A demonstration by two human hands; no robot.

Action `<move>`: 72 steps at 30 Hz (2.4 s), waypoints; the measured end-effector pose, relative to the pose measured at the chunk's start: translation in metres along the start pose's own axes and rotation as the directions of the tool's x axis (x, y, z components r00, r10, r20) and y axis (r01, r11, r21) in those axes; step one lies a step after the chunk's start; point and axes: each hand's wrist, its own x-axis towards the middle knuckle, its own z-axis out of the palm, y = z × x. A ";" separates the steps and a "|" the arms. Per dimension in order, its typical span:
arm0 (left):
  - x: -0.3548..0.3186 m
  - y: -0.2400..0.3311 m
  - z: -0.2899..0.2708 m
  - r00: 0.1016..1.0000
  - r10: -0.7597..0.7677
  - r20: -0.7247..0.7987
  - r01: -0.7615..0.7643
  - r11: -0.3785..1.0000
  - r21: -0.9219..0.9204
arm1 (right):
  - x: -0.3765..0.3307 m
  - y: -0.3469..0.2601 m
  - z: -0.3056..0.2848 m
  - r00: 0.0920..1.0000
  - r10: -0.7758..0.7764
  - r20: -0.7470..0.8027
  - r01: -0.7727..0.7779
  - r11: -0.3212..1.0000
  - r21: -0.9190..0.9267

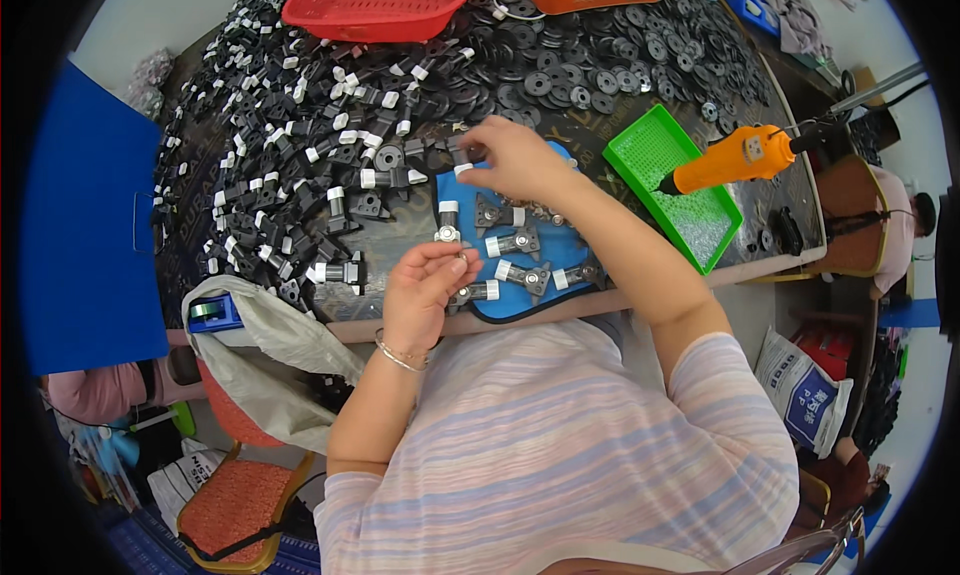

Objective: Assemble small electronic motor components on a factory workbench using an electric screwdriver.

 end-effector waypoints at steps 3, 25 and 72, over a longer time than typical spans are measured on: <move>-0.005 0.005 -0.007 0.999 0.027 -0.025 -0.027 1.000 0.010 | 0.016 -0.003 0.021 0.994 0.069 0.080 -0.055 0.985 -0.165; 0.007 -0.011 0.019 0.994 -0.010 0.106 0.005 0.999 0.053 | -0.091 0.047 -0.060 0.837 0.352 0.418 -0.545 0.469 0.695; 0.005 -0.014 0.020 0.997 0.010 0.074 -0.015 0.998 0.061 | -0.080 0.077 -0.040 0.811 0.292 0.508 -0.584 0.465 0.665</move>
